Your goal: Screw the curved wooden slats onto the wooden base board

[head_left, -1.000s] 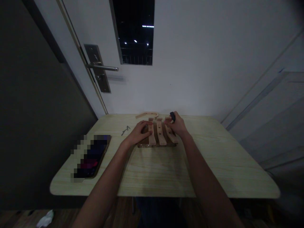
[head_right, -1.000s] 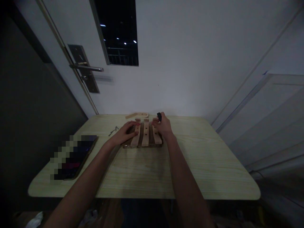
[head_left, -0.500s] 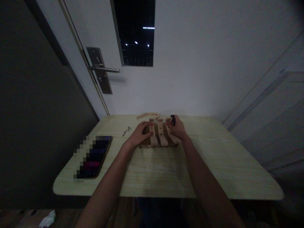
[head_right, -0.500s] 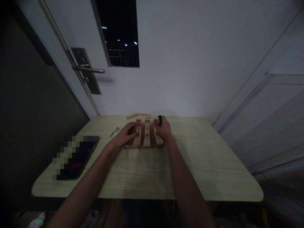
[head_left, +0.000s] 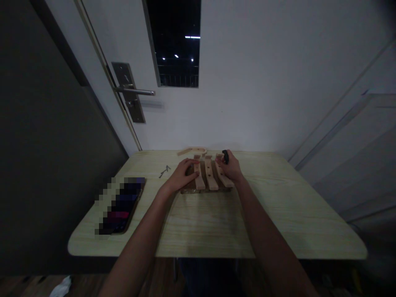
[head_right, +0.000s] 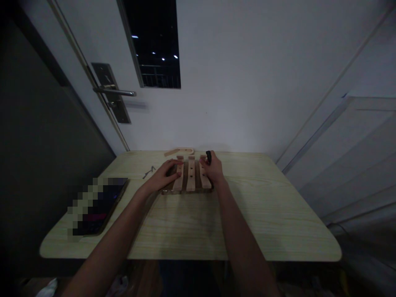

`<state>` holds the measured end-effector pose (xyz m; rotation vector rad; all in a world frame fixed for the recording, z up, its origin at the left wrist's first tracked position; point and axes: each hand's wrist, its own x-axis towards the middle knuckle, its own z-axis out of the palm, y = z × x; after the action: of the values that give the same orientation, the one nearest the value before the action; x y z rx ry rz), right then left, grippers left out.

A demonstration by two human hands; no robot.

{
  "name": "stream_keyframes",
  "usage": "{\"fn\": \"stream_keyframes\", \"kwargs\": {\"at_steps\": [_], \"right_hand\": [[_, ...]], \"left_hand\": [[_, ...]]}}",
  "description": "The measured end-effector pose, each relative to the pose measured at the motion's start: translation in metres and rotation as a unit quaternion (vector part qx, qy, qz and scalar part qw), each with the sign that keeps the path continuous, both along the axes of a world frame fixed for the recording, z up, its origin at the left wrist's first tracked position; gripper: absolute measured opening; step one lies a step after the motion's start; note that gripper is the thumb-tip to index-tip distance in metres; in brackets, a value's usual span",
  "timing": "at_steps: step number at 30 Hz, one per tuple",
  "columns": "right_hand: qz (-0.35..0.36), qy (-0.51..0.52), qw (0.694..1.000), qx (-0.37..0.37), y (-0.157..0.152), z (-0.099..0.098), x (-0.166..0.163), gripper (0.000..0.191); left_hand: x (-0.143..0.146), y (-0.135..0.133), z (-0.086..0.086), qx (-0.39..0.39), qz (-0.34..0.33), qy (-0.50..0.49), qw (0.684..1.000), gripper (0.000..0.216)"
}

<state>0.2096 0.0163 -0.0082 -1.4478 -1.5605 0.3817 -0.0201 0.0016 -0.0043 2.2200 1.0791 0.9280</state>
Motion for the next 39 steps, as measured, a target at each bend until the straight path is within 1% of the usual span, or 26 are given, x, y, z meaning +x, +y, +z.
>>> {"fn": "stream_keyframes", "kwargs": {"at_steps": [8, 17, 26, 39], "right_hand": [[-0.013, 0.002, 1.0, -0.01, -0.0023, 0.0023, -0.0013, 0.03], [-0.049, -0.003, 0.999, -0.022, -0.0017, 0.0028, -0.0038, 0.029], [-0.051, -0.015, 0.998, -0.02, -0.0009, 0.0014, -0.003, 0.027], [-0.039, -0.008, 0.999, -0.007, -0.0003, -0.0009, -0.0013, 0.029]], "left_hand": [[-0.0002, 0.0029, -0.0041, 0.007, 0.002, -0.001, 1.0, 0.037], [0.0007, 0.0004, -0.0017, 0.008, 0.003, 0.0, 1.0, 0.038], [0.0001, 0.0024, -0.0037, 0.007, 0.001, -0.004, 1.0, 0.037], [-0.0007, 0.0027, -0.0052, 0.004, -0.004, -0.014, 1.0, 0.037]]}}
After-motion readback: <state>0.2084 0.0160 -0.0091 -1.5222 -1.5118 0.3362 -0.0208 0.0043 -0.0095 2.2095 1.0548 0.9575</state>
